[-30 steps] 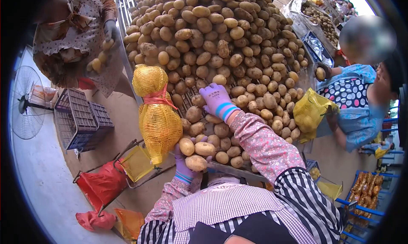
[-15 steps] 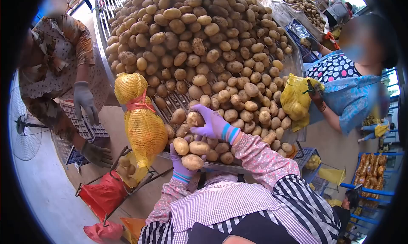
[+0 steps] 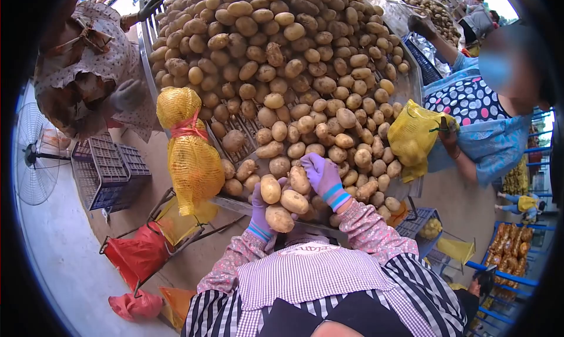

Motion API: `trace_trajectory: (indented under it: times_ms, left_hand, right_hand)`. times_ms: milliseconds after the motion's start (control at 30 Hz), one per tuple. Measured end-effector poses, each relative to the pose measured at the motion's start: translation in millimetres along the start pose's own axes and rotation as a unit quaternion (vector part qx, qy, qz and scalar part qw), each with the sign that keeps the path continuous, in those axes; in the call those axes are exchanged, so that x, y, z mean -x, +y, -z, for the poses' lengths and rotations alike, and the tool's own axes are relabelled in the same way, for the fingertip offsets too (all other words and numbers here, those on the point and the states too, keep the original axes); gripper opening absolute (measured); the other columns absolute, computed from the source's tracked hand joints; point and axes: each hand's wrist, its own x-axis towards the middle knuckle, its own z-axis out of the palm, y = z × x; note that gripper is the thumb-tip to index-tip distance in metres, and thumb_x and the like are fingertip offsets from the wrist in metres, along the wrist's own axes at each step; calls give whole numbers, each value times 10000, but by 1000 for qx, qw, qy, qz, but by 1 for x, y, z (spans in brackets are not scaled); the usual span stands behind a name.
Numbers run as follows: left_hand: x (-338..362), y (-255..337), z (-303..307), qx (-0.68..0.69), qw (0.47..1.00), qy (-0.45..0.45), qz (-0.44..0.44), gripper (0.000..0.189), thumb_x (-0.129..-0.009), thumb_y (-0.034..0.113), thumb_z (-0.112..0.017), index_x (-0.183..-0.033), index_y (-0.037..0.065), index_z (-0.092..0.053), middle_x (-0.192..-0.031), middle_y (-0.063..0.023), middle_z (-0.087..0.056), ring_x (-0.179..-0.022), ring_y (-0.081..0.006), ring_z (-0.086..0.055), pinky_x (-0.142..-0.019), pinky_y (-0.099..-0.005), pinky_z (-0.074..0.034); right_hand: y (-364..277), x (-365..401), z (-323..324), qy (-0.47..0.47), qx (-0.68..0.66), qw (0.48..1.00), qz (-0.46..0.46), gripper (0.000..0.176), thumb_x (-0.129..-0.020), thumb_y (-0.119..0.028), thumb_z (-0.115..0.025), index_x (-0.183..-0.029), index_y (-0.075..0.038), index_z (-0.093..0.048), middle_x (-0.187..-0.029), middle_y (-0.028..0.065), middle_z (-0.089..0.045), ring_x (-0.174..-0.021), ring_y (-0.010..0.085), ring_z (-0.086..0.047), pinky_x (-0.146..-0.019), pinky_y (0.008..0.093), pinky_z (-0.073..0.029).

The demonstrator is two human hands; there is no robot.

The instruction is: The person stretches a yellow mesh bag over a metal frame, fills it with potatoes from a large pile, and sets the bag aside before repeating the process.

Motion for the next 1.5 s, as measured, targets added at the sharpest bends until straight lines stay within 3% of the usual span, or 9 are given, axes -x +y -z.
trace_trajectory:
  times_ms: [100, 233, 400, 600, 800, 900, 1200, 1333, 1500]
  left_hand:
    - [-4, -3, -8, -11, 994, -102, 39, 858, -878, 785, -546, -1441, 138, -522, -1388, -177, -574, -1176, -417, -618, -761, -526, -591]
    - [-3, -5, -14, 16, 994, -103, 32, 858, -888, 780, -536, -1429, 114, -540, -1371, -209, -581, -1165, -435, -618, -723, -516, -581]
    - [-2, 3, -2, 47, 993, -102, 30, 824, -926, 747, -508, -1400, 76, -573, -1351, -191, -612, -1153, -439, -620, -739, -519, -577]
    - [2, 1, 11, -4, 966, -255, 36, 792, -971, 715, -443, -1412, 70, -575, -1386, -192, -602, -1102, -428, -627, -762, -503, -557]
    - [20, 10, 9, 27, 972, -232, 31, 787, -986, 695, -422, -1436, 65, -561, -1349, -191, -627, -1031, -418, -641, -781, -489, -541]
    - [30, 18, 11, 48, 965, -256, 38, 774, -984, 679, -445, -1429, 56, -563, -1350, -188, -628, -1046, -402, -645, -773, -484, -540]
    - [103, 52, 49, 89, 967, -238, 4, 744, -961, 629, -544, -1401, 29, -568, -1345, -205, -631, -1172, -355, -647, -978, -533, -544]
    - [167, 73, 73, 162, 962, -184, -120, 752, -934, 669, -565, -1369, 58, -611, -1346, -207, -630, -1165, -404, -629, -999, -560, -522]
    - [227, 134, 125, 94, 954, -115, -262, 701, -835, 678, -692, -1286, 142, -679, -1294, -114, -660, -1139, -381, -619, -909, -467, -576]
  right_hand:
    - [1, -6, 4, 32, 0, 999, 7, 294, -968, -301, -721, -949, -14, -662, -731, 122, -636, -644, 148, -557, -633, 327, -494]
    - [7, -14, 14, -20, -20, 999, -28, 328, -975, -382, -691, -938, -58, -651, -774, 120, -665, -715, 265, -654, -678, 373, -521]
    - [-9, -22, 18, -177, -324, 927, -60, 270, -981, -299, -717, -963, -36, -663, -794, -1, -611, -779, 49, -544, -685, 275, -480]
    - [-8, -31, 12, -226, -171, 959, -21, 238, -1009, -268, -670, -971, -33, -672, -828, -11, -625, -792, 44, -536, -699, 266, -481]
    - [-38, -42, 6, -81, 44, 995, -21, 225, -922, -235, -727, -1058, -68, -664, -1067, 128, -686, -915, 325, -659, -805, 417, -526]
    - [-70, -62, -12, -17, 86, 975, 204, 353, -884, -206, -737, -1206, -103, -634, -1270, 116, -622, -1120, 328, -613, -962, 438, -498]
    - [-96, -118, -133, -234, 322, 879, 264, 606, -795, -102, -732, -1372, -144, -549, -1370, 138, -546, -1268, 343, -537, -1062, 453, -455]
    - [-109, -74, -118, 1, 83, 979, 185, 568, -833, -188, -755, -1337, -34, -540, -1239, 173, -606, -1125, 315, -613, -996, 426, -497]
    - [-203, 22, -116, -249, -179, 929, 207, 506, -899, -276, -711, -1291, 11, -568, -1143, 147, -650, -1059, 234, -649, -938, 349, -523]
